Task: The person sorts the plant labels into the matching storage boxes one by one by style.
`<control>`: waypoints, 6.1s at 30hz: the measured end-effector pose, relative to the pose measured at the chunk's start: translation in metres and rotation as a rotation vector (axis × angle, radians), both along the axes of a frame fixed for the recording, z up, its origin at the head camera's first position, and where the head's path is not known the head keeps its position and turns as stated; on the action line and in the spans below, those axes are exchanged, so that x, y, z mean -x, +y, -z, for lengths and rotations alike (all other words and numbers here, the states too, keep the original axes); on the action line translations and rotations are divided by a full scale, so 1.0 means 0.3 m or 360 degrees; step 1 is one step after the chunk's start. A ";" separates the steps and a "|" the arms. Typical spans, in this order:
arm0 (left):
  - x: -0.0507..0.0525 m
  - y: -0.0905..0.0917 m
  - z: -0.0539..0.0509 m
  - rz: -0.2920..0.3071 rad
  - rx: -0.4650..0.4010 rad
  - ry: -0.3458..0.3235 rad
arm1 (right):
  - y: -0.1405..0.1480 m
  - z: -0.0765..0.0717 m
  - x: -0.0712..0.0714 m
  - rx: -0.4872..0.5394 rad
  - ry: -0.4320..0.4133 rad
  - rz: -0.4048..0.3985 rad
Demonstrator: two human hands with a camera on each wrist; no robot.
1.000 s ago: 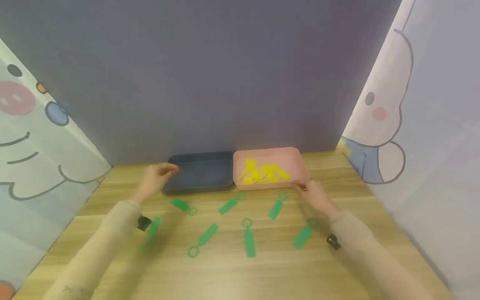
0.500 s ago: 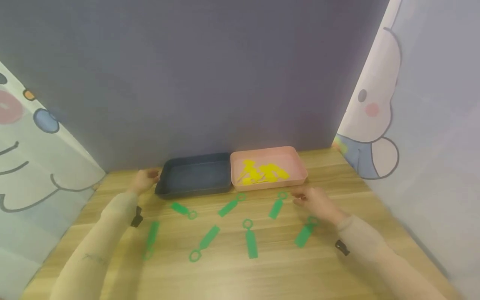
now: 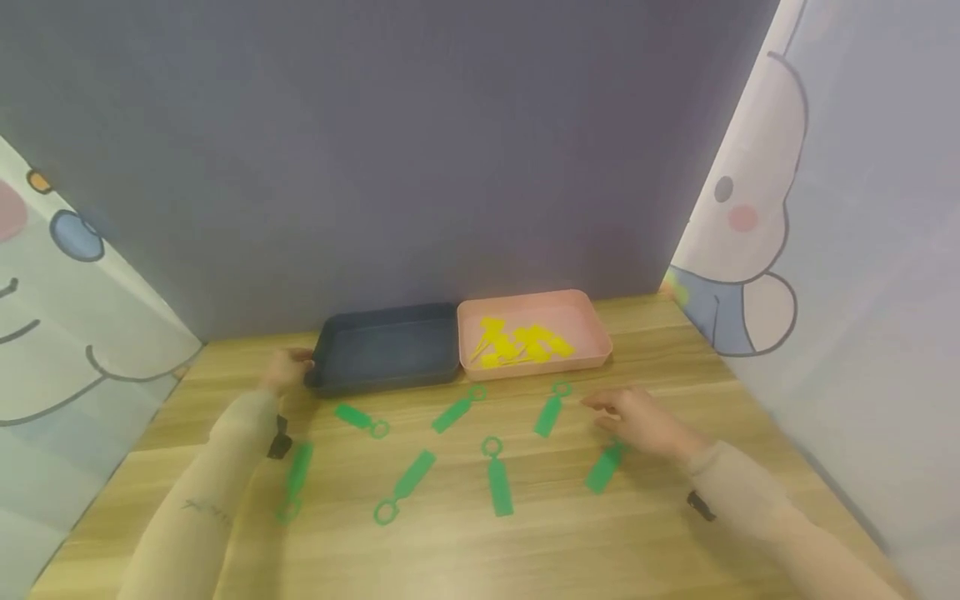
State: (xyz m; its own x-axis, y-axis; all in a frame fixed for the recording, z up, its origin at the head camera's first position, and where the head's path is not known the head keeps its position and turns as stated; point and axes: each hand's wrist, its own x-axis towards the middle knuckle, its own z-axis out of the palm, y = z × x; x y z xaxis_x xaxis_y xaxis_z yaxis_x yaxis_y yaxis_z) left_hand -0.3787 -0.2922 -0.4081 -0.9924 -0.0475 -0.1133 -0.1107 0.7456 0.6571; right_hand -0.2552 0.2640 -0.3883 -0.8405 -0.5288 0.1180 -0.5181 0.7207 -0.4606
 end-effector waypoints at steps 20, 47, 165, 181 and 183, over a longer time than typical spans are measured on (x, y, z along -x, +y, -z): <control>-0.012 -0.009 0.025 -0.0263 -0.0185 -0.0006 | 0.076 0.099 -0.021 -0.0425 0.0425 -0.0733; -0.005 0.007 0.020 -0.0305 -0.0206 -0.0058 | 0.085 0.152 -0.015 -0.0153 0.0334 -0.0789; -0.013 0.034 0.043 -0.0419 -0.0158 0.0052 | -0.872 -0.034 0.539 -0.0314 -0.0102 -0.0323; -0.031 0.055 0.036 -0.0467 -0.0207 0.0045 | -0.855 0.076 0.551 -0.0333 0.0048 -0.0340; -0.028 0.057 0.036 -0.0474 -0.0200 0.0049 | -0.845 0.087 0.556 -0.0318 0.0116 -0.0364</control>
State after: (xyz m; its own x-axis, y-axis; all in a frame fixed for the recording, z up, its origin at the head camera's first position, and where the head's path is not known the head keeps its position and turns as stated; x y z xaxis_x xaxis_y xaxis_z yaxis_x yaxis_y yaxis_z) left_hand -0.3702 -0.2751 -0.4188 -0.9401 -0.3237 -0.1070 -0.2905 0.5964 0.7483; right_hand -0.4219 0.0104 -0.4145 -0.6903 -0.7220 0.0482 -0.7037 0.6543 -0.2770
